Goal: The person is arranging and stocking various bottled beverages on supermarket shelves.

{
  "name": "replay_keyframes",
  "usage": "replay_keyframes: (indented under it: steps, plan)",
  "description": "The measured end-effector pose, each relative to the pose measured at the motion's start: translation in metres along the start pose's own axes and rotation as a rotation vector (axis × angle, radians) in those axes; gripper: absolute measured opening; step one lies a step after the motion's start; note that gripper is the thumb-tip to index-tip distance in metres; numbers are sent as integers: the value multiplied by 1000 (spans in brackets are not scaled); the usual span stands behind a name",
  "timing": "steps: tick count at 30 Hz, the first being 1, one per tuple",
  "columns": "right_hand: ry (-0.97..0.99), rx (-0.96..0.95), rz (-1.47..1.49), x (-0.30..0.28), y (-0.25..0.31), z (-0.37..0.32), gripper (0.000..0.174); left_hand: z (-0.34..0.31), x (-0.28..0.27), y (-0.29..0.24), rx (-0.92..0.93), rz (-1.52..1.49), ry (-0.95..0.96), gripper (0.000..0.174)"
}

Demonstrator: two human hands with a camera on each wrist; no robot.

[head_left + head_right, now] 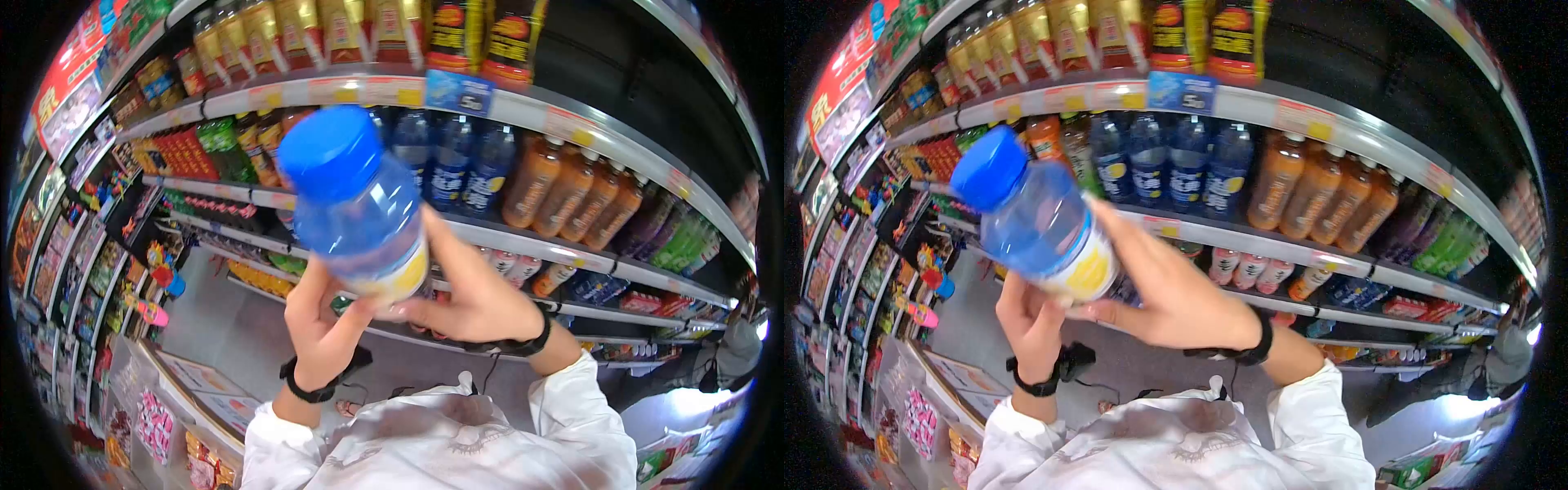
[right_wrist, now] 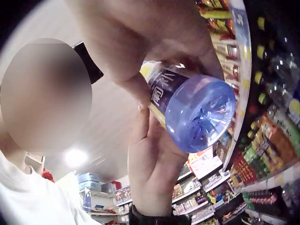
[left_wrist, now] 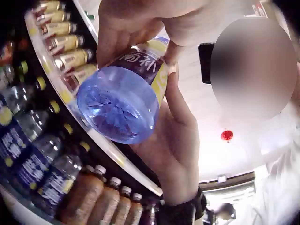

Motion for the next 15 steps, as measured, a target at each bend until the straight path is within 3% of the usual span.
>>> replay_keyframes:
  steps: [3,10,15]
  plan:
    - [-146,152,53,-55,14,-16,86,47,62,-6,49,-98,152,67]
    - [-318,177,46,-171,20,-32,58,133,174,-1,98,-332,417,58]
    - [-387,387,18,-222,0,-38,67,156,209,27,230,-125,387,59]
Point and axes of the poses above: each hand's wrist, its own z-axis towards the middle knuckle, its own x-axis out of the palm, y = z × x, the point moved 2 cm from there along z, towards the middle knuckle, and after that the axes turned 9 degrees about -z, right-handed, at the moved point
